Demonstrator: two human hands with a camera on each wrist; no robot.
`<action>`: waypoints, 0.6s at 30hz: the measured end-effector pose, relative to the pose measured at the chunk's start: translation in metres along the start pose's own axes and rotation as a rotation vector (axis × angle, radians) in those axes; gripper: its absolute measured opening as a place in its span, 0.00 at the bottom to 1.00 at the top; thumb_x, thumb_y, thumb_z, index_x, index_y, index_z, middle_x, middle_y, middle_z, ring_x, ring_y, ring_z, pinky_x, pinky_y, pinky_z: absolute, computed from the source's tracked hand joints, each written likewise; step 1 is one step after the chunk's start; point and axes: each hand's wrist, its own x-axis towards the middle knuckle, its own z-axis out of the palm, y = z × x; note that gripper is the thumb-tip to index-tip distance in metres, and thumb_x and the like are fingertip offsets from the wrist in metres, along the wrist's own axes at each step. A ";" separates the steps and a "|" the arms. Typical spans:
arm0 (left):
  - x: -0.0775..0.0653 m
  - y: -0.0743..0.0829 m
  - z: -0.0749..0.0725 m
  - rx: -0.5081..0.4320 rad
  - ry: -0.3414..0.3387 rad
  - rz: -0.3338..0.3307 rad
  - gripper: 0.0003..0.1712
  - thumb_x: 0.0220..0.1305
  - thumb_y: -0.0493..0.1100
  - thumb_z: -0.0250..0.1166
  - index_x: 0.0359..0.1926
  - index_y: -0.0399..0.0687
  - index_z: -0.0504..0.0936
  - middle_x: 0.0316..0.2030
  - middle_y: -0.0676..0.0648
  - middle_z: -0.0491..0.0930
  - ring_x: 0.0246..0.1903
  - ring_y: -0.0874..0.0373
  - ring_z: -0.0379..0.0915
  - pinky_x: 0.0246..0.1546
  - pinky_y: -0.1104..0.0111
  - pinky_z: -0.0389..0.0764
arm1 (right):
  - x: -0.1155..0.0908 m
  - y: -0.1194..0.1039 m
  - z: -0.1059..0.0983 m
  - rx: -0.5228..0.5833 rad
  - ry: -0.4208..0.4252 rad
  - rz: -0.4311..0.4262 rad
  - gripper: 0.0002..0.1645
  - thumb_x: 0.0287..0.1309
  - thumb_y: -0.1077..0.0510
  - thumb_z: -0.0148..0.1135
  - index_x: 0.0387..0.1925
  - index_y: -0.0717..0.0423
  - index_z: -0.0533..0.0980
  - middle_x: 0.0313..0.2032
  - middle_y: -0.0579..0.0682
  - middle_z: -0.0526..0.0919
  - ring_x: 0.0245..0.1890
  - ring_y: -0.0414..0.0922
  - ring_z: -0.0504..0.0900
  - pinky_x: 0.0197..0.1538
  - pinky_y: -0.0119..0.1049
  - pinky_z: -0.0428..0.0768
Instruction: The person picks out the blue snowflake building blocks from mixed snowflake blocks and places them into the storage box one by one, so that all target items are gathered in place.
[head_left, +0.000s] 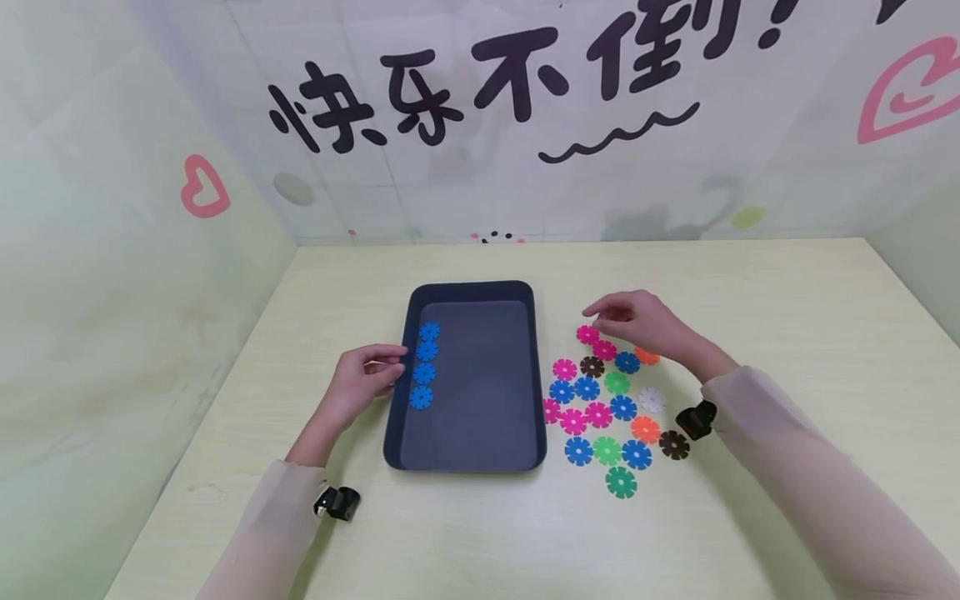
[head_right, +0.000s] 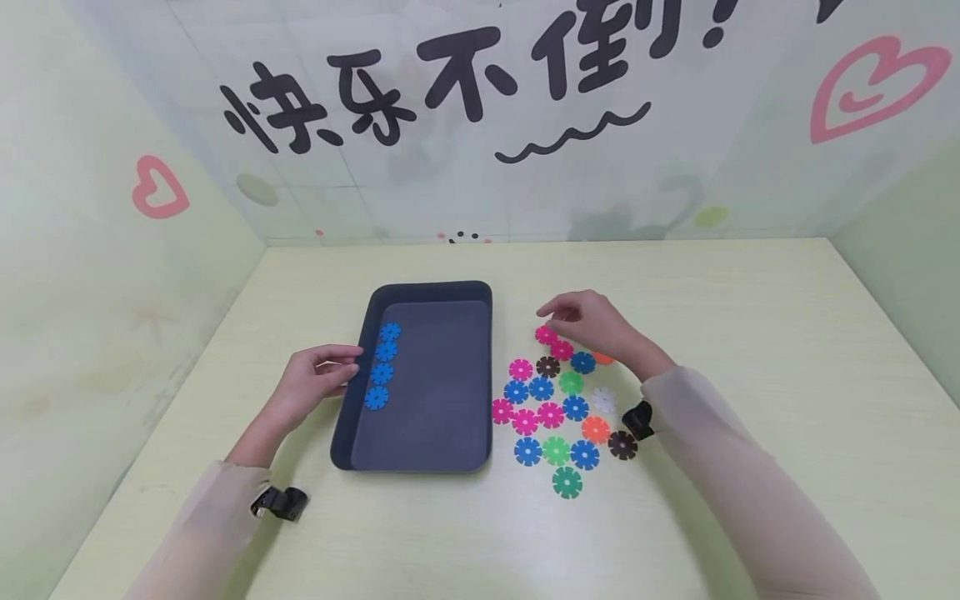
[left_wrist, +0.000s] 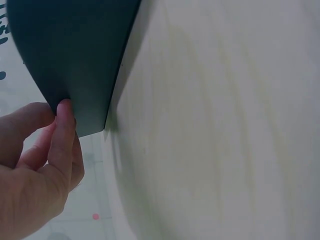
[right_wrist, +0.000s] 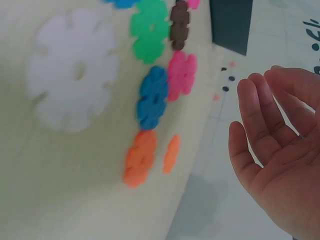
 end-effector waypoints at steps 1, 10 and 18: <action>0.000 0.000 0.000 0.001 -0.001 0.000 0.18 0.61 0.34 0.60 0.52 0.34 0.76 0.38 0.39 0.75 0.31 0.58 0.74 0.31 0.68 0.80 | -0.003 0.004 -0.001 -0.004 0.002 0.001 0.16 0.59 0.62 0.58 0.49 0.64 0.76 0.39 0.59 0.79 0.37 0.54 0.77 0.40 0.34 0.78; 0.002 -0.002 0.000 0.002 -0.009 0.012 0.17 0.61 0.33 0.60 0.51 0.32 0.76 0.38 0.39 0.75 0.32 0.57 0.75 0.31 0.69 0.80 | -0.027 0.031 -0.014 -0.065 0.020 0.049 0.18 0.59 0.58 0.60 0.48 0.65 0.76 0.39 0.56 0.79 0.39 0.50 0.76 0.37 0.31 0.77; 0.000 -0.001 0.000 0.013 0.003 0.014 0.17 0.60 0.33 0.60 0.51 0.33 0.76 0.38 0.39 0.75 0.32 0.57 0.74 0.31 0.68 0.80 | -0.036 0.046 -0.021 -0.075 0.000 0.058 0.20 0.58 0.56 0.61 0.49 0.65 0.75 0.43 0.56 0.78 0.41 0.51 0.75 0.39 0.28 0.76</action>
